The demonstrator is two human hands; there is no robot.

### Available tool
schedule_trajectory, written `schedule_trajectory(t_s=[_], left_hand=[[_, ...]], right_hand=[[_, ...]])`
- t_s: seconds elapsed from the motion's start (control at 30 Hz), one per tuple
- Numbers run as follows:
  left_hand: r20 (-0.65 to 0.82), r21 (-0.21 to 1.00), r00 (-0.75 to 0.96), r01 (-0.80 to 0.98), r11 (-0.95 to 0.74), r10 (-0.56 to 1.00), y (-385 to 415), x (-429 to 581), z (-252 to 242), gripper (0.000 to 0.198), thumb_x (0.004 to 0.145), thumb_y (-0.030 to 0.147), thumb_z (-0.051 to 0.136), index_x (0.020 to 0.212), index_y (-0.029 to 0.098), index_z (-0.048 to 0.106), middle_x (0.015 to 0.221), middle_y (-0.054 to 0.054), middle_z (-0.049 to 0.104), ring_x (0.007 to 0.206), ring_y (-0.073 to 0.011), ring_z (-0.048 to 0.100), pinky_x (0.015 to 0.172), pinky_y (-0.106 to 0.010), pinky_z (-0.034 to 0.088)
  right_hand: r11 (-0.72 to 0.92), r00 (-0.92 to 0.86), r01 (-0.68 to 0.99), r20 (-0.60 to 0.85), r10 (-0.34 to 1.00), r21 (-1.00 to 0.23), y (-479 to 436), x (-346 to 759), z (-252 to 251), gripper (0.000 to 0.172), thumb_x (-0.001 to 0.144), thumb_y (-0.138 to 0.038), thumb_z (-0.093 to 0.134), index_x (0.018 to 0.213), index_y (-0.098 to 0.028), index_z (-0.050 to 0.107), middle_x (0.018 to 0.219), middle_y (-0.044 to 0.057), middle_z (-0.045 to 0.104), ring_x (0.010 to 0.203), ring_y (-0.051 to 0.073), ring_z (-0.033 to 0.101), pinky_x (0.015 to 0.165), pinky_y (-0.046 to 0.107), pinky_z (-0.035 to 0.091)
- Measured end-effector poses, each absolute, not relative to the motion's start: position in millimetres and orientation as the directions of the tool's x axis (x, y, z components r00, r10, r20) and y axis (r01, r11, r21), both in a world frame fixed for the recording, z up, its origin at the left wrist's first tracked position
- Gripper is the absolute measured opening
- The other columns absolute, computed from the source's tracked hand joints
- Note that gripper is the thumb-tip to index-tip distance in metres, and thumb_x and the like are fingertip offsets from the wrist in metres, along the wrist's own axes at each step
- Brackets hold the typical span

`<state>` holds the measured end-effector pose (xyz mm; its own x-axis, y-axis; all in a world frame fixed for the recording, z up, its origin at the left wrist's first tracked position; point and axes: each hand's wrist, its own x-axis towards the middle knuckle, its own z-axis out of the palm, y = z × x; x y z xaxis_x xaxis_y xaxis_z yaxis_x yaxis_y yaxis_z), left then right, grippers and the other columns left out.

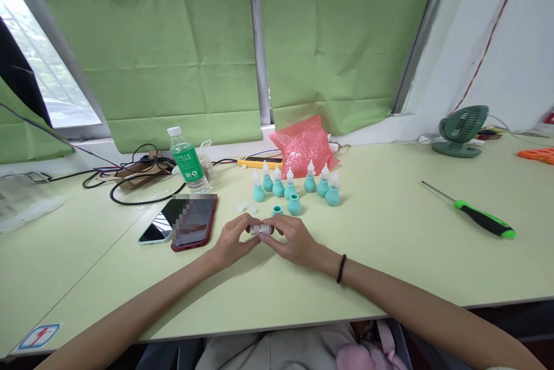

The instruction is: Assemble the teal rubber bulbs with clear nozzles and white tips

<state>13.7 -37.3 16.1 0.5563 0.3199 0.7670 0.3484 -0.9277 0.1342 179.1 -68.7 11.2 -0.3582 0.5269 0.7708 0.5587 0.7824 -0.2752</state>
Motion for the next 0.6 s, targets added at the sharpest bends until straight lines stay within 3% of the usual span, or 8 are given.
schedule_trajectory(t_s=[0.13, 0.23, 0.6], left_hand=[[0.721, 0.152, 0.609, 0.328, -0.933, 0.331, -38.4, 11.4, 23.7, 0.030, 0.069, 0.019, 0.050, 0.099, 0.014, 0.045, 0.086, -0.008, 0.056, 0.078, -0.0175, 0.050, 0.065, -0.030, 0.043], [0.726, 0.126, 0.629, 0.278, -0.952, 0.279, -35.7, 10.1, 23.6, 0.032, 0.072, 0.016, 0.048, 0.103, 0.016, 0.045, 0.094, -0.009, 0.055, 0.085, -0.0178, 0.049, 0.070, -0.032, 0.043], [0.809, 0.004, 0.560, 0.297, -0.955, 0.177, -28.8, 10.5, 17.6, 0.020, 0.074, 0.012, 0.049, 0.093, 0.018, 0.053, 0.088, -0.009, 0.057, 0.074, -0.0136, 0.048, 0.058, -0.027, 0.044]], right_hand=[[0.779, -0.309, 0.563, 0.803, 0.509, -0.277, -67.5, 180.5, 12.5, 0.010, 0.070, -0.019, 0.053, 0.079, -0.017, 0.049, 0.057, -0.002, 0.046, 0.049, 0.008, 0.036, 0.046, 0.022, 0.033], [0.774, -0.284, 0.574, 0.822, 0.493, -0.265, -66.9, 181.5, 12.9, 0.009, 0.068, -0.018, 0.053, 0.076, -0.017, 0.049, 0.055, -0.003, 0.045, 0.047, 0.007, 0.035, 0.045, 0.021, 0.033], [0.744, -0.279, 0.635, 0.835, 0.474, -0.211, -63.7, 184.1, 12.6, 0.004, 0.069, -0.021, 0.051, 0.071, -0.019, 0.049, 0.051, -0.003, 0.045, 0.043, 0.007, 0.035, 0.042, 0.021, 0.033]])
